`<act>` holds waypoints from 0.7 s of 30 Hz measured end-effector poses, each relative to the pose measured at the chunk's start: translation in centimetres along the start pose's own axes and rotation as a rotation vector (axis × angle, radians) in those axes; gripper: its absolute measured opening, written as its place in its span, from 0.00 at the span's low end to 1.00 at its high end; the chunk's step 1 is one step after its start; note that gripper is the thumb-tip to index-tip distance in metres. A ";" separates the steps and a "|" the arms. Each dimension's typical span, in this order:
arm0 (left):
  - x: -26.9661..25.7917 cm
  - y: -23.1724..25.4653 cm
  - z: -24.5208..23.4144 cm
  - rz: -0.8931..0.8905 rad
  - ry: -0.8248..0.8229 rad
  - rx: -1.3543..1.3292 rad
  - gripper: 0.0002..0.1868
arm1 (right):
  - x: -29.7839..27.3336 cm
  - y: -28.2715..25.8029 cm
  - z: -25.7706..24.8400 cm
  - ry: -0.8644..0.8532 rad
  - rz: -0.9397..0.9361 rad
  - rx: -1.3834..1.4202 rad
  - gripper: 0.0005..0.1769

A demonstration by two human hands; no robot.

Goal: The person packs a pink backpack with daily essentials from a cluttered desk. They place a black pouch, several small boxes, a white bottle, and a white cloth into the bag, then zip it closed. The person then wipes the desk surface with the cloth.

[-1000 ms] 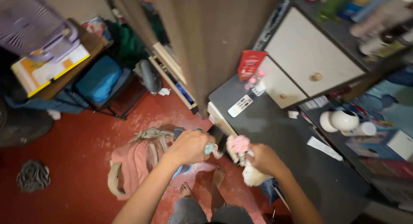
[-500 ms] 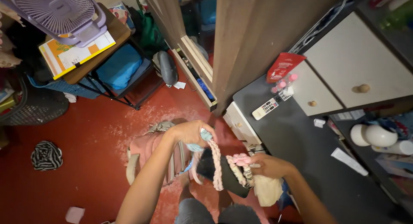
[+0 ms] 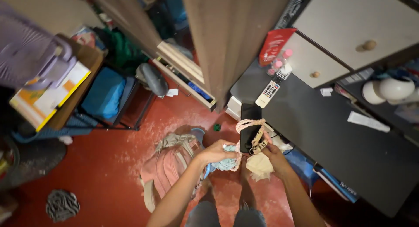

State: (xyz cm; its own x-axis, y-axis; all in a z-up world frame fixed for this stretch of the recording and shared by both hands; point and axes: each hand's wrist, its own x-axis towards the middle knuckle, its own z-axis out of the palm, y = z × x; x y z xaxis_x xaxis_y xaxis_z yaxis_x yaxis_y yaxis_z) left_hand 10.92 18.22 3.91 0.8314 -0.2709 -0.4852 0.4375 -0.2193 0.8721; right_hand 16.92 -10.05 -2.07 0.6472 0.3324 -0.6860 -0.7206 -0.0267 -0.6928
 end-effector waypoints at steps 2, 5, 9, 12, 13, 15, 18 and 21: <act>1.1 0.0 0.4 0.012 -0.164 0.002 0.25 | -0.2 0.8 -0.1 -0.060 0.057 0.190 0.29; 3.1 -0.3 1.0 -0.028 -0.371 0.145 0.26 | -0.3 4.0 -1.7 -0.087 0.101 0.368 0.26; 7.4 -2.9 1.7 0.064 -0.561 0.304 0.32 | -0.3 9.7 -5.8 -0.055 0.096 0.519 0.22; 12.2 -6.1 -0.3 -0.147 -0.502 -0.045 0.27 | -0.3 12.8 -9.6 0.004 0.034 0.596 0.19; 14.3 -7.0 -0.2 -0.158 -0.332 -0.127 0.27 | -0.5 13.5 -10.9 0.033 0.000 0.617 0.18; 18.1 -8.7 0.6 -0.259 0.204 -0.050 0.25 | -1.1 14.4 -13.7 0.097 -0.071 0.640 0.16; 22.1 -10.7 2.7 -0.504 0.471 -0.442 0.29 | -2.2 14.1 -17.3 0.210 -0.138 0.577 0.14; 24.8 -11.5 4.7 -0.406 0.572 -0.322 0.27 | -3.3 12.8 -18.6 0.328 -0.178 0.488 0.14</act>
